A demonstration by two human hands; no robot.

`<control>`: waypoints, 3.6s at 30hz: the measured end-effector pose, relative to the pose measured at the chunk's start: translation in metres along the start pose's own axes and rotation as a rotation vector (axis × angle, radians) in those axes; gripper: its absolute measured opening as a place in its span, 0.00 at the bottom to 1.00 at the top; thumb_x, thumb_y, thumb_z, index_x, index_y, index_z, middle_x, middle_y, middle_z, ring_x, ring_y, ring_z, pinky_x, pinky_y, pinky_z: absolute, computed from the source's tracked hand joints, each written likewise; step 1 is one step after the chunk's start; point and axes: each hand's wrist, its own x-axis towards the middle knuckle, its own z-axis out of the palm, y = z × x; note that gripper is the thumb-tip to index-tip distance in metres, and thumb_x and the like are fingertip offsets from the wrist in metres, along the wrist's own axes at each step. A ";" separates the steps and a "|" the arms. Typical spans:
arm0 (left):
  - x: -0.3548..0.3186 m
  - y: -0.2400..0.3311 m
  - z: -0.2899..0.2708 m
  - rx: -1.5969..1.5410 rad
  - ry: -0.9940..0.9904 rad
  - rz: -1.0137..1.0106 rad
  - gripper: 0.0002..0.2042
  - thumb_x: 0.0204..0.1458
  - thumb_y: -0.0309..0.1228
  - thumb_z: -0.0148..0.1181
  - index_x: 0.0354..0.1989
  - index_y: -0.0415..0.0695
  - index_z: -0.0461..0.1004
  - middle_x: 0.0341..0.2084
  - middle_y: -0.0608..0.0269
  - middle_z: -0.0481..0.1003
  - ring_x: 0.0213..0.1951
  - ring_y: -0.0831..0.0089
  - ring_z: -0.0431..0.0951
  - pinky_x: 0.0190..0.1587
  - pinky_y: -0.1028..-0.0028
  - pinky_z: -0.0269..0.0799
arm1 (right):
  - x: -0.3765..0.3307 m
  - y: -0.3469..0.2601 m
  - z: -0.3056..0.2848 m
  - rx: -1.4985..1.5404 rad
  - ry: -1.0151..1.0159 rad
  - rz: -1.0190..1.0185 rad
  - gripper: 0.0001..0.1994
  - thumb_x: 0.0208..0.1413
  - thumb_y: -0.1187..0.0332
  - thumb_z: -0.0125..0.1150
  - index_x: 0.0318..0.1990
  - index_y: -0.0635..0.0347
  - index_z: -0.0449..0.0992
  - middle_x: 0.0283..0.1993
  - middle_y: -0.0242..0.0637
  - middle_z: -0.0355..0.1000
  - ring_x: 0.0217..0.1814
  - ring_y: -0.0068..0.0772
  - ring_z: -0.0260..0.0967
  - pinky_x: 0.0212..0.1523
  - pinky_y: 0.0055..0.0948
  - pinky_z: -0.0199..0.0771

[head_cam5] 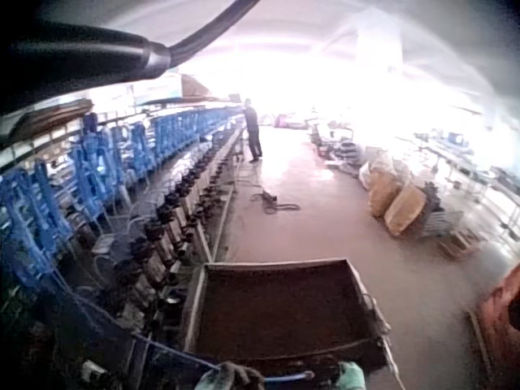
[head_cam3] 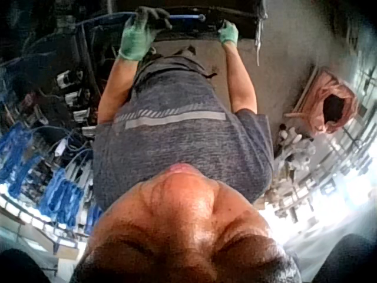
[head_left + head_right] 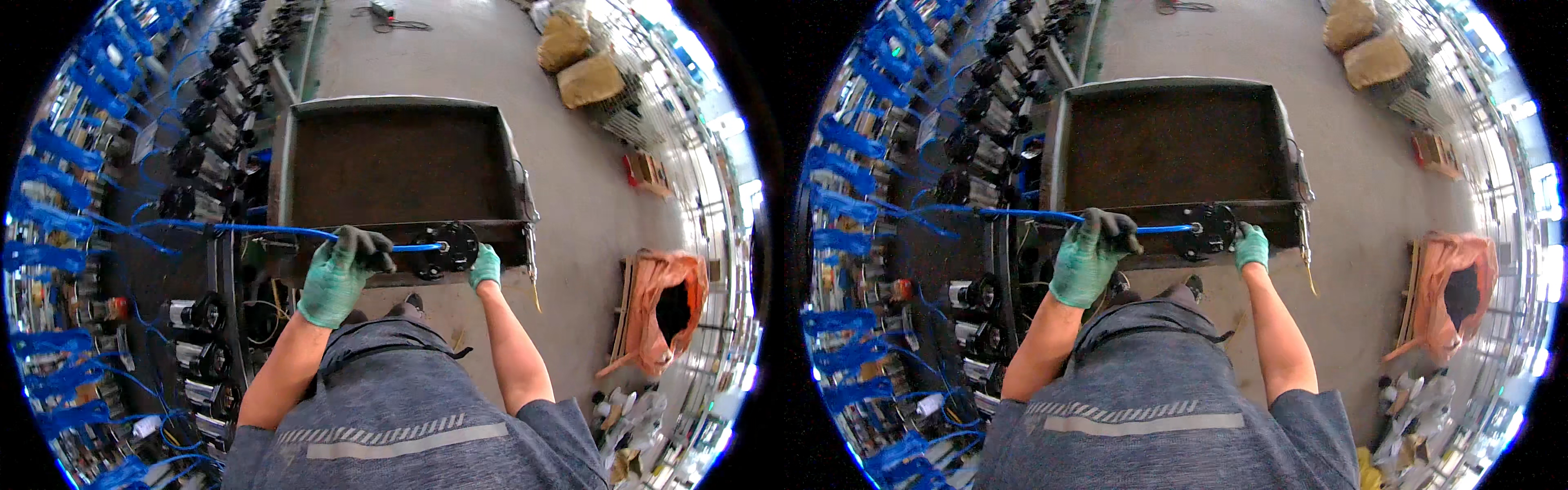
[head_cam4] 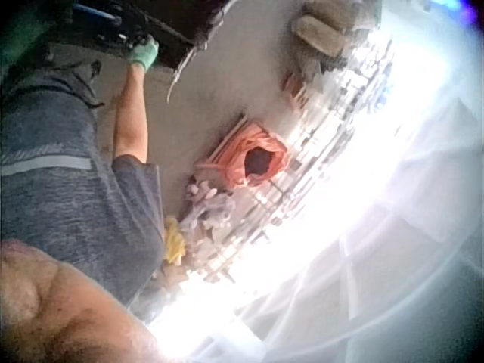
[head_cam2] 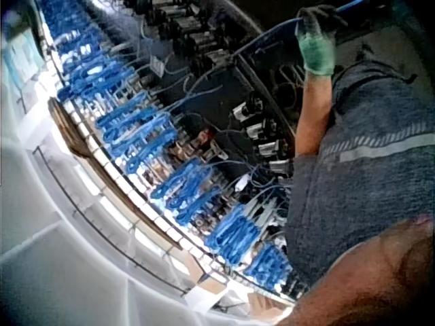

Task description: The person repeatedly picks up a cylindrical pump from a metal tray, connects a blue hose to it, and places it back into the tray. The person repeats this cycle multiple times, handling the pump and hose with gloved hands.

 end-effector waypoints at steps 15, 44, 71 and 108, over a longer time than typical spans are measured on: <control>-0.032 0.050 -0.087 -0.109 0.297 0.137 0.26 0.67 0.56 0.49 0.35 0.42 0.74 0.37 0.53 0.80 0.33 0.65 0.82 0.38 0.67 0.80 | 0.020 -0.008 -0.023 0.899 -0.487 0.218 0.28 0.55 0.80 0.47 0.65 0.60 0.70 0.56 0.38 0.76 0.52 0.32 0.78 0.46 0.32 0.83; -0.109 0.242 -0.517 0.576 1.251 0.360 0.26 0.68 0.56 0.49 0.39 0.44 0.81 0.32 0.64 0.81 0.33 0.74 0.79 0.37 0.69 0.75 | -0.086 -0.595 0.272 0.733 -1.041 0.061 0.33 0.56 0.51 0.73 0.63 0.60 0.69 0.53 0.36 0.75 0.52 0.31 0.72 0.51 0.32 0.76; 0.043 0.222 -0.341 0.541 0.659 0.592 0.26 0.70 0.53 0.46 0.30 0.43 0.76 0.19 0.69 0.70 0.24 0.74 0.67 0.33 0.69 0.63 | -0.073 -0.265 0.062 0.863 -0.854 0.402 0.19 0.71 0.60 0.53 0.61 0.64 0.70 0.50 0.48 0.77 0.44 0.45 0.80 0.42 0.43 0.84; -0.002 -0.095 -0.234 1.228 0.525 -0.436 0.26 0.66 0.51 0.52 0.32 0.37 0.81 0.30 0.40 0.80 0.40 0.39 0.80 0.44 0.52 0.73 | -0.041 -0.188 -0.051 0.013 -0.233 -0.185 0.22 0.57 0.63 0.62 0.60 0.55 0.74 0.52 0.55 0.72 0.49 0.61 0.75 0.50 0.48 0.78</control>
